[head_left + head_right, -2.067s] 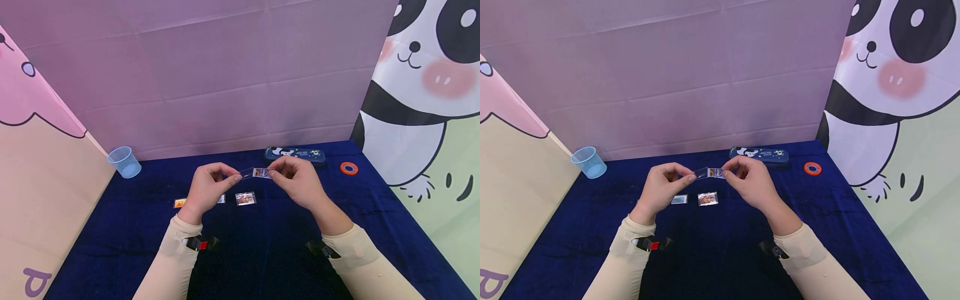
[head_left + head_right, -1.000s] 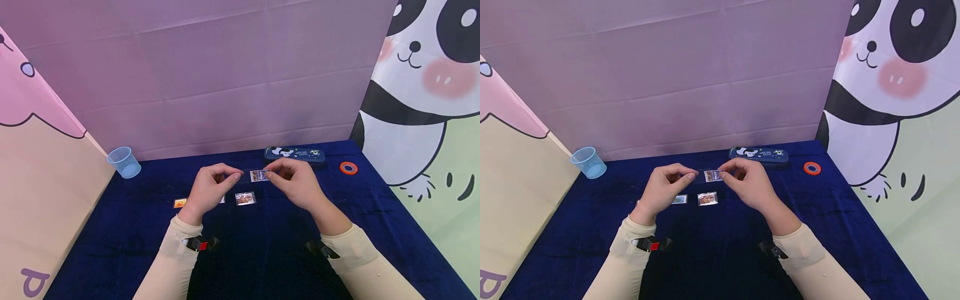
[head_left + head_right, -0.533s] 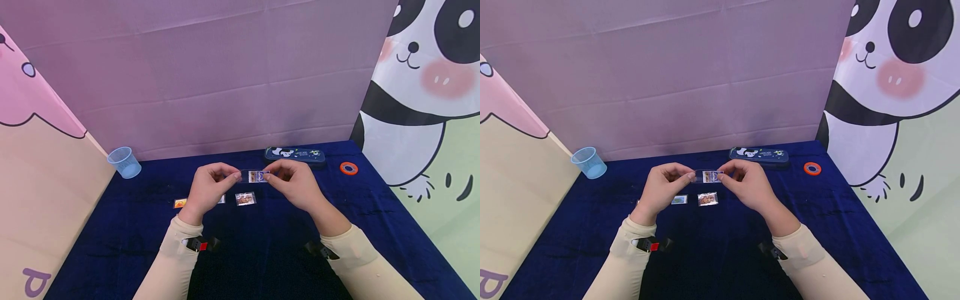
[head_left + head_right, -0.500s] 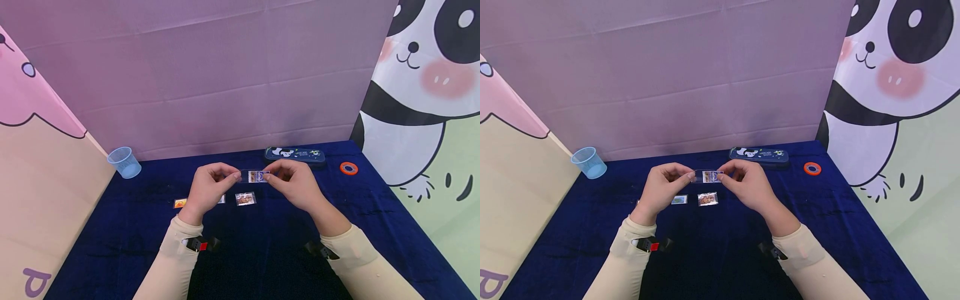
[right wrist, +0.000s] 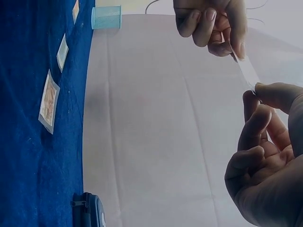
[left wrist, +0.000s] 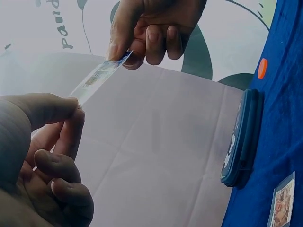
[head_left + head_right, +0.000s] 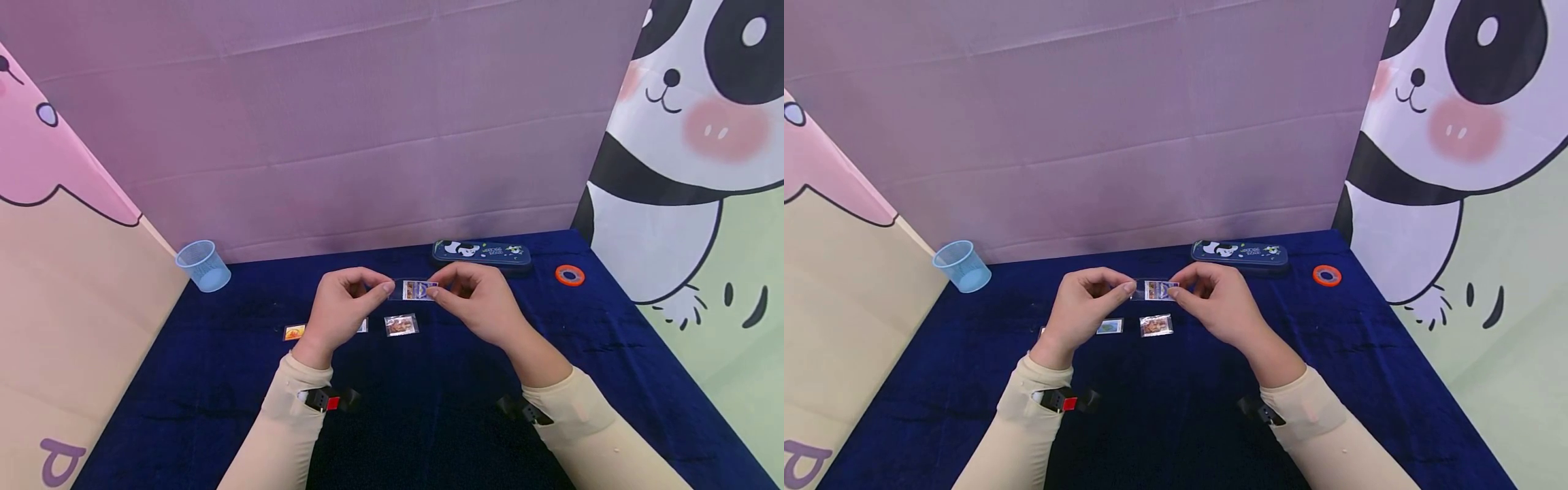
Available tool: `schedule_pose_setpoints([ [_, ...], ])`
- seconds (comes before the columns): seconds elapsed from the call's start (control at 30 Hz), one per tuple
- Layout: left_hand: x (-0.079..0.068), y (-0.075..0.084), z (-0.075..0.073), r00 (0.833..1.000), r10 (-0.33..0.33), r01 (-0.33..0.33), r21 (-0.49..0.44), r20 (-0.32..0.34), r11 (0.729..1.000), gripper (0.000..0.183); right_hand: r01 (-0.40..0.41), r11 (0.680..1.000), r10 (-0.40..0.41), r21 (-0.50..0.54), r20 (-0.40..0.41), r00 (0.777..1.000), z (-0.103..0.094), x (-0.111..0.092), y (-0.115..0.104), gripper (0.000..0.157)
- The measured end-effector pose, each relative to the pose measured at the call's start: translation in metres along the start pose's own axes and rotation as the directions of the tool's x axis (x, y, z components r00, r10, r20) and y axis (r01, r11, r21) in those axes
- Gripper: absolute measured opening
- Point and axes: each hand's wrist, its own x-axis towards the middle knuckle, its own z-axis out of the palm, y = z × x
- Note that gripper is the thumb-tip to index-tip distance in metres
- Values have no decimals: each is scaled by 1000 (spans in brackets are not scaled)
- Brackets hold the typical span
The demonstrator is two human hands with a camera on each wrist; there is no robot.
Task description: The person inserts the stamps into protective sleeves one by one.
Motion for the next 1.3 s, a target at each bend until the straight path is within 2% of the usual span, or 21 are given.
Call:
schedule_pose_setpoints([
  [0.3,0,-1,-1,1000,15,-15,-2,-22,1000,10,-15,1000,15,21,-22,1000,-6,0,-2,9],
  [0.7,1,-3,-1,999,32,-32,-13,-19,999,9,-29,999,29,-18,-1,1000,-6,0,-1,9],
  [1.3,-1,0,1,1000,-1,1,-6,-9,1000,11,-17,1000,17,12,23,1000,-3,-1,1,8],
])
